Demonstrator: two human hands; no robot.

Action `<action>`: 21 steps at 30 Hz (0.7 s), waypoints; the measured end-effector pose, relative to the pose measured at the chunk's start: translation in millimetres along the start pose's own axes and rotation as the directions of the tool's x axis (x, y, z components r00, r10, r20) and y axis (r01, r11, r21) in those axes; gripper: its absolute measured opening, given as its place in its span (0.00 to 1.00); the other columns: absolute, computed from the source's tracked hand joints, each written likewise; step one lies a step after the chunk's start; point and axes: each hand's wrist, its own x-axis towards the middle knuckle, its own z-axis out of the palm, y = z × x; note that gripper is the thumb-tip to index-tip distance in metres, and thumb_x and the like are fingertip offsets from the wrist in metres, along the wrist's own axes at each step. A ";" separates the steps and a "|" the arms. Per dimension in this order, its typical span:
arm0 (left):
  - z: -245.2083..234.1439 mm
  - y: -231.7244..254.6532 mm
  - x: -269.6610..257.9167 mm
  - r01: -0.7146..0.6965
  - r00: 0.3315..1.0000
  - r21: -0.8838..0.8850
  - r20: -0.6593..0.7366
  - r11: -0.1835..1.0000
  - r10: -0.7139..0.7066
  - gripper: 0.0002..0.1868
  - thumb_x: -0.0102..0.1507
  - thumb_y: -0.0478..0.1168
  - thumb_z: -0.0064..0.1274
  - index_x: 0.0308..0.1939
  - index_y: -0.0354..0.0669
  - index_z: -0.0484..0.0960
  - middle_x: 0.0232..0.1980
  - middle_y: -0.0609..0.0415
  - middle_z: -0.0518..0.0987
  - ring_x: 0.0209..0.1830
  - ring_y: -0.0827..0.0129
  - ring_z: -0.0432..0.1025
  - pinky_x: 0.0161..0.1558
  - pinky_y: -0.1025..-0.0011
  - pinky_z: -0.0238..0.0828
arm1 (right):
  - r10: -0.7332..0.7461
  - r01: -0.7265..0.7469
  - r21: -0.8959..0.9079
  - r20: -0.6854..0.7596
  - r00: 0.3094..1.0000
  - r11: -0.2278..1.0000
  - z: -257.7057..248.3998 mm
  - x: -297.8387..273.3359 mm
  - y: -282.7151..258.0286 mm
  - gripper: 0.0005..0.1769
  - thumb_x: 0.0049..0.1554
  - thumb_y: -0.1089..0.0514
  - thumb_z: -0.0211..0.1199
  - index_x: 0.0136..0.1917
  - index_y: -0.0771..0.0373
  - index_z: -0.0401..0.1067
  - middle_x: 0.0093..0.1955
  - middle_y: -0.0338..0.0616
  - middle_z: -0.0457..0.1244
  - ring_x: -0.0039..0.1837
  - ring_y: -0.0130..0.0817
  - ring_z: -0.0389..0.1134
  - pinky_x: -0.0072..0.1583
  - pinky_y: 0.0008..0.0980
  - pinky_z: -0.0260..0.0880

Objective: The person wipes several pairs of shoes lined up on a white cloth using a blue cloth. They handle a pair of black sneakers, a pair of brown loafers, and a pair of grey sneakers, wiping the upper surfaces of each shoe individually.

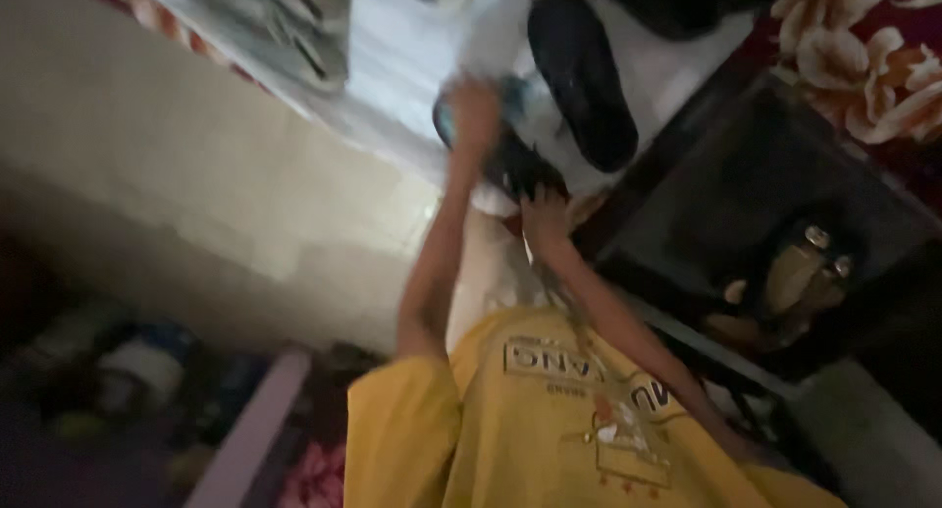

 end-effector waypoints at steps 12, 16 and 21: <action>-8.5 -25.8 27.6 -0.137 0.983 -0.066 0.115 0.988 0.144 0.13 0.51 0.36 0.55 0.39 0.47 0.86 0.40 0.45 0.83 0.46 0.47 0.77 0.52 0.47 0.66 | 0.145 -0.082 0.237 -0.264 0.954 0.968 60.5 12.3 -10.1 0.32 0.50 0.51 0.65 0.67 0.63 0.68 0.73 0.64 0.57 0.71 0.63 0.57 0.71 0.59 0.51; 26.7 96.7 -36.6 -0.433 0.890 -0.149 0.083 0.889 0.448 0.06 0.55 0.40 0.55 0.35 0.50 0.86 0.44 0.45 0.84 0.53 0.48 0.75 0.61 0.46 0.65 | 0.210 -0.125 0.298 -0.271 0.939 0.946 59.2 10.0 -20.2 0.27 0.52 0.52 0.63 0.64 0.62 0.71 0.73 0.64 0.58 0.71 0.64 0.57 0.72 0.61 0.50; -8.4 12.8 40.3 -0.246 0.818 0.038 0.545 0.969 0.186 0.11 0.61 0.38 0.53 0.47 0.48 0.85 0.53 0.45 0.83 0.60 0.48 0.73 0.59 0.47 0.67 | 0.241 -0.182 0.253 -0.228 0.943 0.950 56.3 9.7 -23.9 0.21 0.56 0.53 0.60 0.62 0.60 0.74 0.72 0.64 0.58 0.70 0.65 0.57 0.73 0.63 0.48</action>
